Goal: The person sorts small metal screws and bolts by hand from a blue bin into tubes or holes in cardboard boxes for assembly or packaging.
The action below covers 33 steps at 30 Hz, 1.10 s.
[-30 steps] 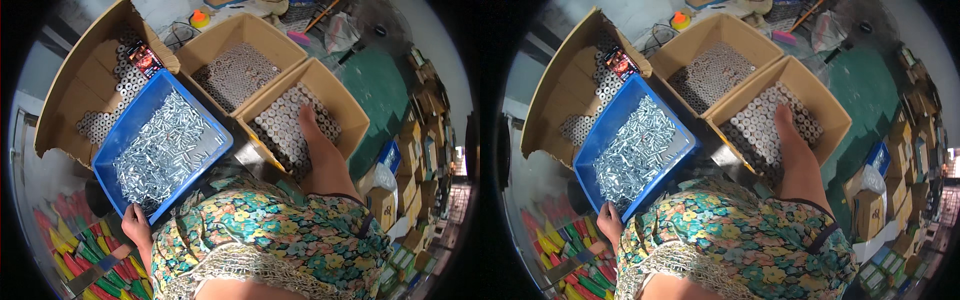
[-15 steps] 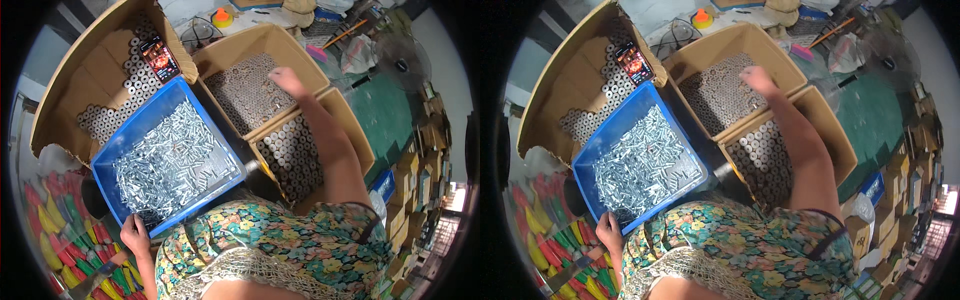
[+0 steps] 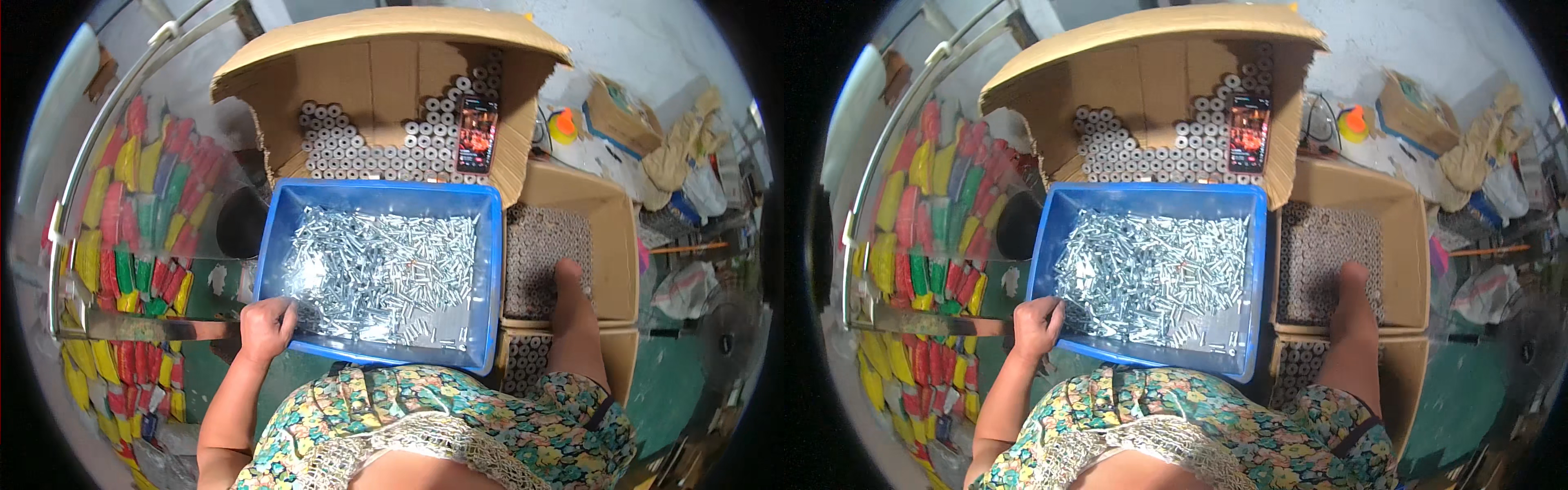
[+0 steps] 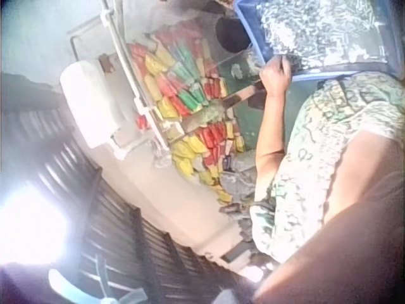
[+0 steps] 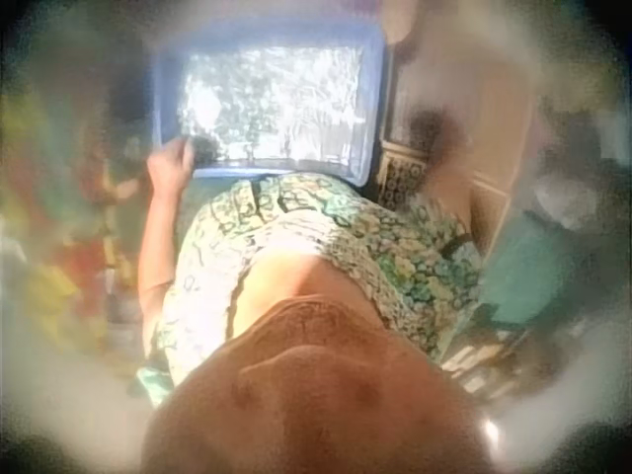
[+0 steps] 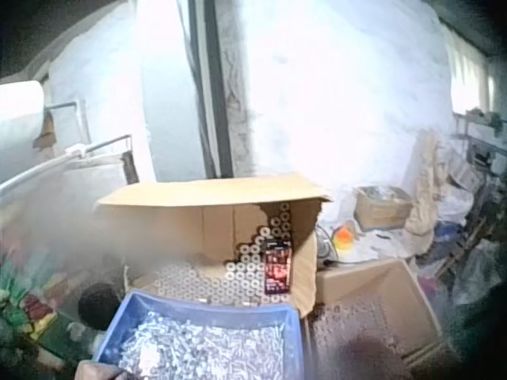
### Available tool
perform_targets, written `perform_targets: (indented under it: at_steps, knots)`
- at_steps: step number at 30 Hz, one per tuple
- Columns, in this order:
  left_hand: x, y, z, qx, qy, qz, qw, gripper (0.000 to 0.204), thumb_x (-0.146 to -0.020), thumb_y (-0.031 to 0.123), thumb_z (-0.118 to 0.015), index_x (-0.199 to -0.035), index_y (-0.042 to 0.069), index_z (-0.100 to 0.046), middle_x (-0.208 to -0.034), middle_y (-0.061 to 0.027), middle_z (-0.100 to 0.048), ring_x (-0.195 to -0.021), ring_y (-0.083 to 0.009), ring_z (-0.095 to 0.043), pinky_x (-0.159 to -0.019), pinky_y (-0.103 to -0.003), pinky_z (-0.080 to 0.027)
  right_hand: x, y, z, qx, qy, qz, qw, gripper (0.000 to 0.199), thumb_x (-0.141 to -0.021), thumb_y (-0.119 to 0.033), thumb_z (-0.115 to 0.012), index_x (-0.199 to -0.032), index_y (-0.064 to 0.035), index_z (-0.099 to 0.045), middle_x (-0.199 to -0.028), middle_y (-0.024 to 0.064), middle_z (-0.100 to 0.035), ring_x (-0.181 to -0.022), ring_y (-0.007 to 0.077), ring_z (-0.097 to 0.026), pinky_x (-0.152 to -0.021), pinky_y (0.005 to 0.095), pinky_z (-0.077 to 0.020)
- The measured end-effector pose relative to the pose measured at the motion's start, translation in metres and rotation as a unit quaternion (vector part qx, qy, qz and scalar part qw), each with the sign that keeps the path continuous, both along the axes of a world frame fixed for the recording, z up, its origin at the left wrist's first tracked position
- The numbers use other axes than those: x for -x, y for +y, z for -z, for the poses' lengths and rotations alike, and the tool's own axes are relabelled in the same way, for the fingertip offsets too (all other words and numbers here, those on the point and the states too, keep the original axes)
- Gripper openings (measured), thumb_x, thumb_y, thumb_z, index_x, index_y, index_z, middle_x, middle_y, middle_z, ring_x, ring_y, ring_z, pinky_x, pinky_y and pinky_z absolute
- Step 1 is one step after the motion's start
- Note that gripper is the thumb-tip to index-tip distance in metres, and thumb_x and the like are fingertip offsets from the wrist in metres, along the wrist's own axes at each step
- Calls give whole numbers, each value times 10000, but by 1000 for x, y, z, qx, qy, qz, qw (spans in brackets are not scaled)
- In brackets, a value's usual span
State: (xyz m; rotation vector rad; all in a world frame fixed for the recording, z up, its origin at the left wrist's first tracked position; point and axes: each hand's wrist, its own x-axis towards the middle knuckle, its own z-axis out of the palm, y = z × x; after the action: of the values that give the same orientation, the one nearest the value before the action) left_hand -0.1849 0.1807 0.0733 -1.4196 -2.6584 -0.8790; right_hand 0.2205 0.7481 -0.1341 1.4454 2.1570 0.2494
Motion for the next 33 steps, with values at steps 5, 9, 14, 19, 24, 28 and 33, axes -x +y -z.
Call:
perform_targets:
  at_steps: [5, 9, 14, 19, 24, 28, 33]
  knots:
    - [4, 5, -3, -17, 17, 27, 999, 187, -807, 124, -635, -655, 35, -573, -618, -175, -562, -570, -369, -581, -532, -442, -461, 15, 5, -91, 287, 509, 172, 793, 299, -848, -251, -702, -1065, -51, -653, -958, 62, -656, -627, 159, -613, -463, 289, -428]
    - [6, -1, -3, -28, 18, 32, 999, 188, -806, 127, -632, -650, 42, -571, -622, -175, -569, -571, -369, -582, -529, -449, -464, 112, -57, -216, 426, 715, 58, 551, 369, -880, -262, -677, -1167, -53, -575, -956, 11, -614, -606, 71, -518, -442, 236, -366]
    - [15, 2, -3, -31, 20, 48, 998, 190, -801, 143, -631, -645, 48, -580, -619, -169, -582, -568, -368, -586, -525, -459, -472, 349, -140, -272, 158, 587, -265, 749, 317, -818, -315, -677, -956, -31, -714, -957, 155, -712, -905, 315, -679, -807, 398, -512]
    - [21, 3, -18, -42, -14, 84, 996, 212, -819, 162, -620, -649, 46, -573, -636, -175, -582, -585, -379, -588, -535, -471, -468, 453, -141, -216, -61, 324, -181, 927, 252, -822, -223, -607, -961, -53, -731, -1017, 175, -697, -945, 343, -676, -784, 422, -551]
    - [25, 5, -19, -31, -32, 81, 996, 202, -809, 154, -618, -645, 44, -574, -619, -166, -580, -576, -381, -587, -533, -480, -465, 476, -147, -186, -85, 269, -143, 949, 223, -826, -109, -566, -955, -93, -748, -1018, 125, -714, -947, 286, -697, -758, 397, -564]
    - [31, 5, -29, -32, -9, 105, 994, 206, -799, 123, -610, -616, 43, -557, -563, -152, -573, -512, -355, -578, -493, -463, -464, 475, -151, -199, -92, 273, -146, 946, 210, -827, -105, -564, -928, -87, -747, -997, 131, -716, -926, 283, -703, -731, 402, -565]
    - [36, 5, -37, -20, -13, 131, 991, 205, -804, 127, -606, -621, 42, -566, -567, -155, -578, -504, -355, -575, -492, -464, -466, 490, -226, -245, 8, 444, -222, 868, 165, -801, -213, -644, -820, -80, -739, -847, 171, -703, -762, 334, -683, -709, 426, -543]
